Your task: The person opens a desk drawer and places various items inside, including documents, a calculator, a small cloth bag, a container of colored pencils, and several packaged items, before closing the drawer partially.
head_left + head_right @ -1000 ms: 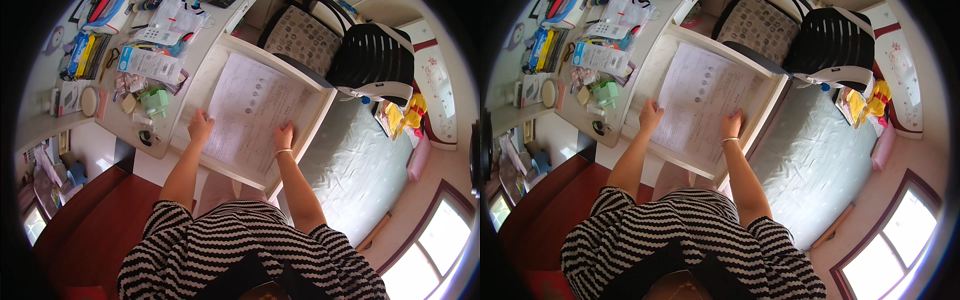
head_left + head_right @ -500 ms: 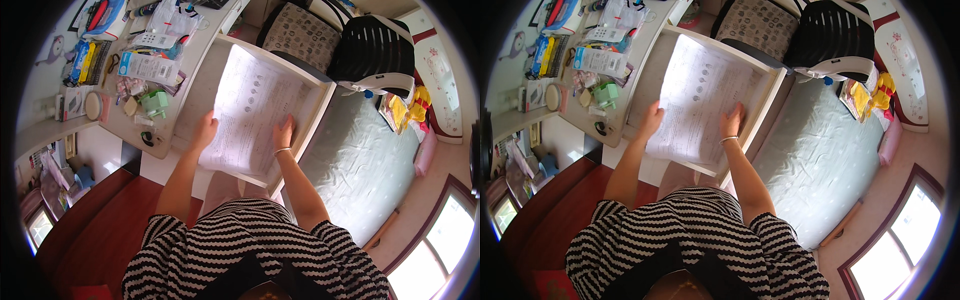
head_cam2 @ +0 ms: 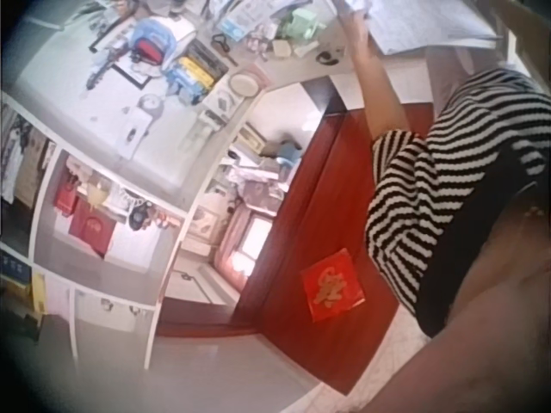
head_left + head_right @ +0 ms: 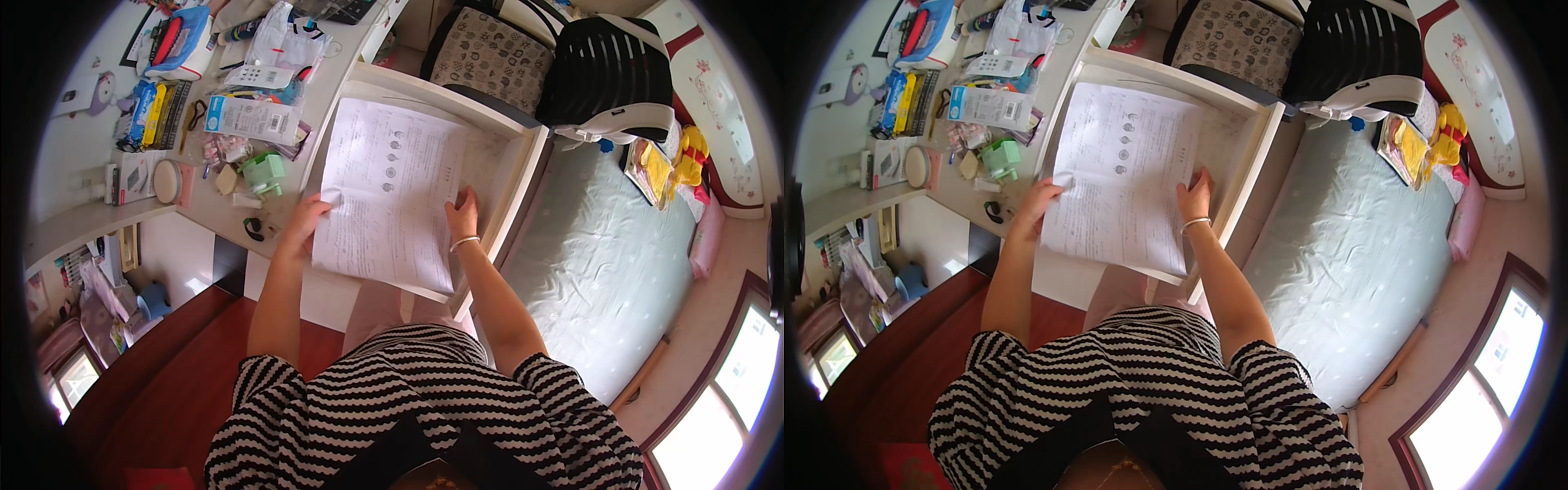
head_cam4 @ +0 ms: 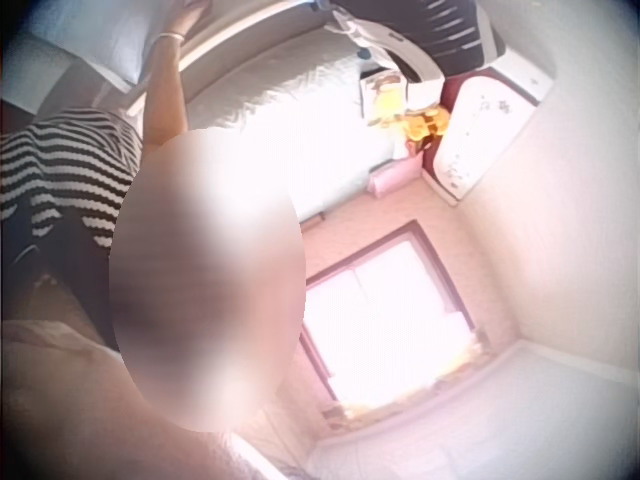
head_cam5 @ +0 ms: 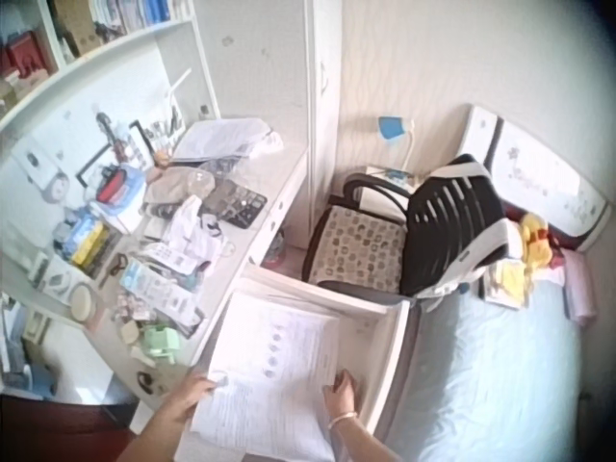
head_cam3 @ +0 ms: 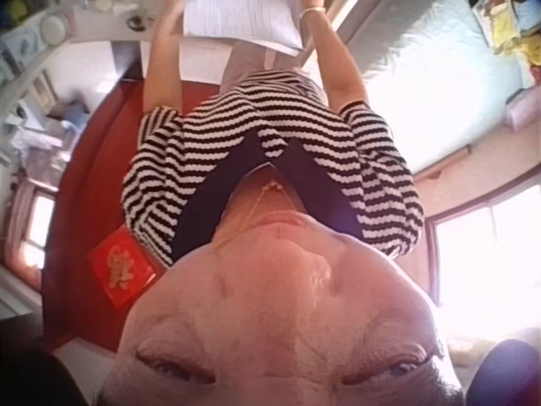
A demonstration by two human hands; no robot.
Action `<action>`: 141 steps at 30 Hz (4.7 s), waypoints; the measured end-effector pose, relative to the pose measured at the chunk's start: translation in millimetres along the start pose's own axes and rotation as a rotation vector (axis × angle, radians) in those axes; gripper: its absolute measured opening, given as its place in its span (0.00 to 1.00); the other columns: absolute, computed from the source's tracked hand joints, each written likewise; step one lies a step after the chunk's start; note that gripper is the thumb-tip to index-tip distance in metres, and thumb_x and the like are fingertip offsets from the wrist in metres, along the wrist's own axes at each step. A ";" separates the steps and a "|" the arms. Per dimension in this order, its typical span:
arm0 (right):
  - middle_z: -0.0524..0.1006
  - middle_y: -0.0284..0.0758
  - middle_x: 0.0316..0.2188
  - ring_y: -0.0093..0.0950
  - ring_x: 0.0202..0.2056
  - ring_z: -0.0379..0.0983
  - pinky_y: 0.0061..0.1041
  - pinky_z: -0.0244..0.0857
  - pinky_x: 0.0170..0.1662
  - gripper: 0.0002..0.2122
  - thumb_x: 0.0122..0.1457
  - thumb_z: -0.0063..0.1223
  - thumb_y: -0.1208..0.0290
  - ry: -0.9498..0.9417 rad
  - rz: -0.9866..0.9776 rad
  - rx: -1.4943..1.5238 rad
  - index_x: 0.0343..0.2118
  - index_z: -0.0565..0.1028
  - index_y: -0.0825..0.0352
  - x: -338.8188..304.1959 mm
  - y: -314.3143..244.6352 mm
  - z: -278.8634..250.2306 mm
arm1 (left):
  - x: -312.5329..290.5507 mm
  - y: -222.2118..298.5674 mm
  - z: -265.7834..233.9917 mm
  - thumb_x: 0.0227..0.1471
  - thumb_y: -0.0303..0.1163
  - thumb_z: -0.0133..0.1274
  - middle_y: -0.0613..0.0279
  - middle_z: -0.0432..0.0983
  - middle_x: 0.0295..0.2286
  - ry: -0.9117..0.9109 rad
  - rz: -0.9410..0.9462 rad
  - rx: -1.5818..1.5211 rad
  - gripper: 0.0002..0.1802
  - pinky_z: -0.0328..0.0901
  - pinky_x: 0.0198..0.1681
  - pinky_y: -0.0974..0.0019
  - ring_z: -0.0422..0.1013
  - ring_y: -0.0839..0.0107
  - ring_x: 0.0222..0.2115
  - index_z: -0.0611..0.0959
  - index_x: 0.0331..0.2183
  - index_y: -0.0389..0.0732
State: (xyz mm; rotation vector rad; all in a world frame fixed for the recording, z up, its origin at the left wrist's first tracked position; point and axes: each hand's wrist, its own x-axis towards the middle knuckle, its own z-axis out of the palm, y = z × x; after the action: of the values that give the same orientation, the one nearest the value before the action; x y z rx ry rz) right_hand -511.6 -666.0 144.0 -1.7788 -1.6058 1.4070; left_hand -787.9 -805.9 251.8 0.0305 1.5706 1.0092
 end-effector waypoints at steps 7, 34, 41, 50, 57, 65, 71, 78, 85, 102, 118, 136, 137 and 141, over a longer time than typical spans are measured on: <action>0.73 0.33 0.24 0.21 0.26 0.67 0.21 0.63 0.31 0.11 0.49 0.49 0.78 -0.048 0.058 0.269 0.37 0.72 0.74 -14.3 22.0 -4.7 | -53.1 2.5 26.2 0.50 0.24 0.41 0.61 0.75 0.31 -0.123 0.334 0.357 0.16 0.63 0.35 0.70 0.68 0.75 0.30 0.74 0.42 0.32; 0.74 0.30 0.28 0.23 0.29 0.70 0.21 0.66 0.33 0.05 0.57 0.44 0.75 0.068 0.194 1.134 0.35 0.71 0.68 -91.9 112.6 -222.5 | -272.9 -7.5 324.5 0.46 0.29 0.50 0.57 0.74 0.26 -0.714 1.463 0.998 0.08 0.69 0.27 0.57 0.74 0.59 0.26 0.73 0.32 0.40; 0.74 0.31 0.28 0.23 0.29 0.71 0.22 0.67 0.33 0.06 0.58 0.44 0.75 0.087 0.143 1.162 0.35 0.71 0.67 -73.5 109.1 -235.8 | -263.9 -16.8 348.2 0.45 0.26 0.51 0.54 0.73 0.24 -0.678 1.385 0.831 0.06 0.66 0.27 0.54 0.73 0.55 0.25 0.71 0.29 0.39; 0.72 0.27 0.23 0.19 0.24 0.69 0.18 0.64 0.26 0.05 0.59 0.43 0.73 0.298 0.042 1.010 0.35 0.72 0.64 -53.5 75.5 -245.1 | -205.9 3.8 293.5 0.49 0.27 0.51 0.56 0.67 0.17 -0.406 1.174 0.684 0.07 0.59 0.22 0.65 0.65 0.68 0.18 0.69 0.27 0.37; 0.68 0.24 0.19 0.13 0.19 0.59 0.15 0.53 0.21 0.04 0.56 0.47 0.75 0.290 -0.151 0.546 0.31 0.73 0.69 -52.3 20.8 -212.1 | -101.4 9.7 149.9 0.50 0.26 0.50 0.71 0.63 0.19 -0.166 0.895 0.630 0.06 0.55 0.23 0.75 0.57 0.83 0.21 0.70 0.26 0.37; 0.77 0.40 0.24 0.36 0.27 0.74 0.30 0.67 0.32 0.06 0.51 0.49 0.74 0.314 -0.353 -0.133 0.31 0.72 0.68 -41.3 -38.3 -134.0 | -12.1 -4.6 54.1 0.48 0.26 0.50 0.68 0.63 0.19 0.167 0.706 0.636 0.07 0.56 0.24 0.71 0.58 0.78 0.21 0.70 0.24 0.37; 0.77 0.39 0.28 0.41 0.29 0.74 0.38 0.67 0.30 0.14 0.53 0.46 0.74 0.228 -0.334 -0.532 0.43 0.62 0.60 -33.0 -61.5 -89.6 | 53.3 -25.0 27.9 0.47 0.28 0.52 0.58 0.66 0.18 0.316 0.718 0.755 0.08 0.60 0.25 0.64 0.62 0.69 0.20 0.70 0.24 0.35; 0.73 0.40 0.34 0.40 0.36 0.72 0.36 0.67 0.36 0.09 0.53 0.39 0.78 0.147 -0.323 -0.714 0.37 0.67 0.63 -15.5 -53.5 -55.0 | 99.8 -49.7 23.6 0.44 0.31 0.52 0.52 0.72 0.22 0.304 0.592 0.860 0.08 0.63 0.28 0.56 0.69 0.54 0.25 0.72 0.25 0.37; 0.70 0.53 0.39 0.49 0.42 0.67 0.37 0.64 0.46 0.11 0.51 0.42 0.76 0.108 -0.029 -0.656 0.38 0.68 0.73 10.6 -25.7 -20.7 | 119.3 -52.3 24.6 0.45 0.33 0.50 0.53 0.75 0.25 0.296 0.466 1.009 0.07 0.64 0.31 0.54 0.71 0.54 0.29 0.75 0.24 0.39; 0.52 0.49 0.58 0.45 0.61 0.45 0.42 0.45 0.60 0.28 0.46 0.46 0.80 0.340 -0.203 -0.572 0.54 0.57 0.71 -35.5 -47.7 5.5 | 132.6 -55.7 21.1 0.45 0.35 0.47 0.51 0.76 0.30 0.245 0.382 1.068 0.10 0.65 0.37 0.53 0.71 0.52 0.34 0.78 0.28 0.40; 0.64 0.40 0.54 0.39 0.54 0.59 0.36 0.52 0.56 0.22 0.44 0.44 0.81 -0.029 -0.236 -0.417 0.46 0.71 0.63 -42.3 1.5 11.2 | 135.2 -48.2 17.6 0.45 0.34 0.48 0.54 0.76 0.27 0.199 0.273 1.019 0.09 0.65 0.34 0.56 0.72 0.54 0.31 0.78 0.26 0.39; 0.69 0.42 0.47 0.42 0.47 0.66 0.42 0.61 0.48 0.17 0.48 0.45 0.75 -0.238 -0.126 -0.674 0.42 0.75 0.57 -72.1 -7.7 5.5 | 81.3 -28.0 39.7 0.38 0.27 0.55 0.52 0.67 0.36 0.227 0.818 1.123 0.15 0.65 0.36 0.56 0.67 0.53 0.38 0.72 0.33 0.38; 0.66 0.43 0.49 0.43 0.50 0.63 0.43 0.60 0.49 0.18 0.47 0.45 0.75 -0.140 -0.220 -0.692 0.44 0.73 0.56 -68.7 -22.0 8.2 | 72.9 -29.4 37.4 0.37 0.25 0.56 0.51 0.66 0.38 0.158 0.976 1.150 0.17 0.65 0.37 0.56 0.66 0.52 0.39 0.71 0.33 0.38; 0.49 0.40 0.61 0.44 0.61 0.43 0.49 0.55 0.54 0.26 0.49 0.46 0.74 -0.167 -0.197 -0.793 0.54 0.64 0.48 -54.1 -27.9 12.9 | 67.6 -68.3 39.3 0.36 0.28 0.58 0.54 0.55 0.55 -0.213 1.049 1.499 0.32 0.57 0.50 0.45 0.52 0.54 0.56 0.72 0.48 0.48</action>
State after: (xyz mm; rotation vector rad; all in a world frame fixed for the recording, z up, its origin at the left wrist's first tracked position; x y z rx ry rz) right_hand -529.6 -710.7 183.3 -1.8180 -2.5972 0.8927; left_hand -741.4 -789.8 160.4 2.0505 1.7445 0.2581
